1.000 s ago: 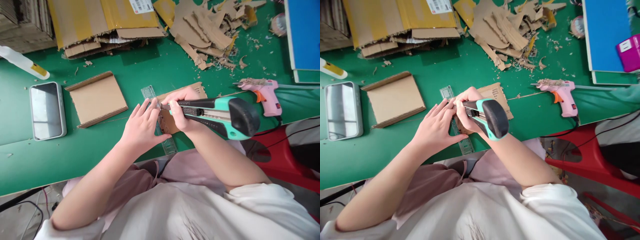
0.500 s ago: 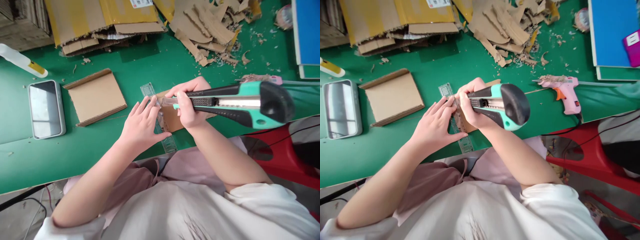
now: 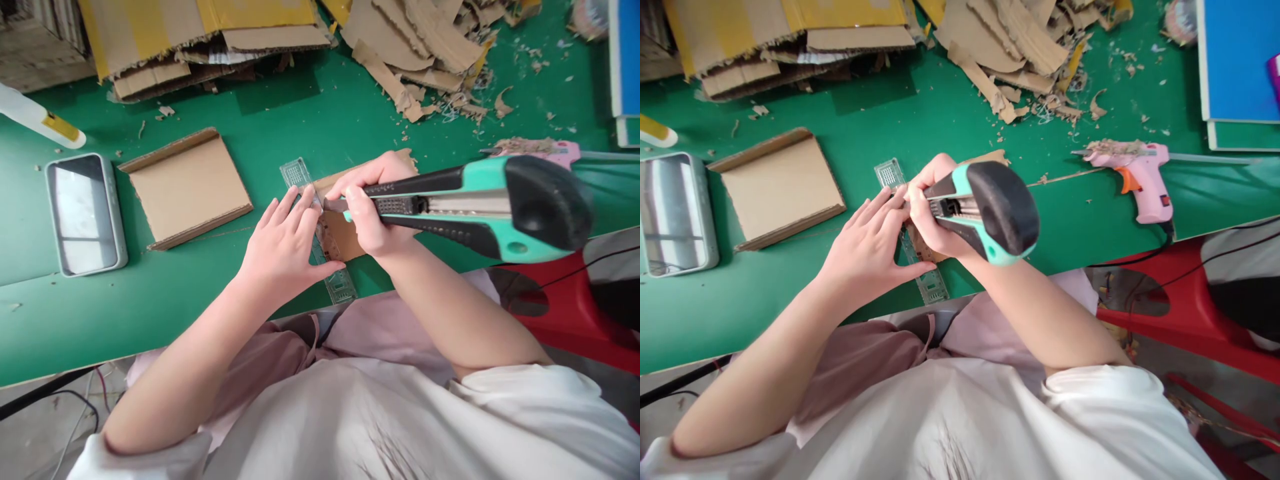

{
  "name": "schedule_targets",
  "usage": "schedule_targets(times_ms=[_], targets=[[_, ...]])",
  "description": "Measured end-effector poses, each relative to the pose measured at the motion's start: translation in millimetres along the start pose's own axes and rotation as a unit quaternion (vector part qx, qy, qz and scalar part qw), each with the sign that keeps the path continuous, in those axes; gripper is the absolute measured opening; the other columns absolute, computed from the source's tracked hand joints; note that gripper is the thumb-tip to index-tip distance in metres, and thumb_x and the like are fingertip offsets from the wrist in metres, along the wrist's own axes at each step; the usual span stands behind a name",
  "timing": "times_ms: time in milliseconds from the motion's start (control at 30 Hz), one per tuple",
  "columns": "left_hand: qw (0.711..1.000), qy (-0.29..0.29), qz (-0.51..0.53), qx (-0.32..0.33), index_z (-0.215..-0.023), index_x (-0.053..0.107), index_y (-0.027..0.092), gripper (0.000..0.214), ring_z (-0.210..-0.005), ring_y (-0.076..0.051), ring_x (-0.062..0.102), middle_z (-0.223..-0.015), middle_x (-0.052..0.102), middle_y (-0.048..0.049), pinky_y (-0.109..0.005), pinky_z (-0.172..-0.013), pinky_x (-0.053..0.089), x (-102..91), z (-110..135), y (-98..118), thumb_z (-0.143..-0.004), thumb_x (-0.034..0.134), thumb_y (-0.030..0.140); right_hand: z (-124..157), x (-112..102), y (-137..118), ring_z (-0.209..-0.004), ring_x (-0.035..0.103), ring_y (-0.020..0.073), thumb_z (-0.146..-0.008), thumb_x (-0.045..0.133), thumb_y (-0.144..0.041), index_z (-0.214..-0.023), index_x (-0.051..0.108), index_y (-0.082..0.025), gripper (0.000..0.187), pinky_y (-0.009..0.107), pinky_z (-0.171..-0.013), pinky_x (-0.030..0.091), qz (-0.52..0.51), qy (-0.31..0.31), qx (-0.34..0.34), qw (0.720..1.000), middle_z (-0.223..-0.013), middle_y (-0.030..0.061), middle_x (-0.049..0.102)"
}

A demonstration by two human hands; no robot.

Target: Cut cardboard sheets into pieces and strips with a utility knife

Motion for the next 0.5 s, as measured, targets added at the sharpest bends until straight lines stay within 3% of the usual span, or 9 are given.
schedule_targets(times_ms=[233, 400, 500], targets=[[1.000, 0.005, 0.004, 0.002, -0.133, 0.040, 0.012, 0.077, -0.138, -0.034, 0.028, -0.147, 0.036, -0.0177, -0.050, -0.111, 0.028, -0.3, 0, 0, -0.073, 0.065, 0.054, -1, 0, -1, -0.063, 0.058, 0.0163, -0.088, 0.043, -0.038, -0.077, 0.049, -0.027, 0.017, 0.037, -0.064, 0.051, 0.010, -0.005, 0.009, 1.000, -0.072, 0.0010, 0.060], [1.000, -0.004, 0.001, -0.002, -0.135, 0.038, 0.010, 0.079, -0.139, -0.034, 0.027, -0.147, 0.035, -0.0185, -0.049, -0.112, 0.026, 1.9, 0, 0, -0.074, 0.063, 0.054, -1, 10, -10, -0.064, 0.058, 0.0151, -0.085, 0.044, -0.030, -0.073, 0.045, -0.026, 0.013, 0.033, -0.062, 0.049, 0.045, -0.047, -0.013, 0.998, -0.066, -0.0017, 0.057], [1.000, -0.004, -0.003, -0.002, -0.133, 0.041, 0.009, 0.078, -0.139, -0.034, 0.027, -0.147, 0.035, -0.0191, -0.049, -0.112, 0.026, 2.5, 0, 0, -0.074, 0.063, 0.055, 1, 8, -14, -0.065, 0.060, 0.0155, -0.083, 0.048, -0.027, -0.069, 0.048, -0.025, 0.014, 0.032, -0.060, 0.049, 0.038, -0.034, -0.024, 0.998, -0.062, -0.0017, 0.057]])
Point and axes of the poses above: each hand's wrist, its own z-axis away from the middle knuckle, its own x-axis out of the palm, y = z × x, the point moved 8 cm from there along -z, towards the middle knuckle
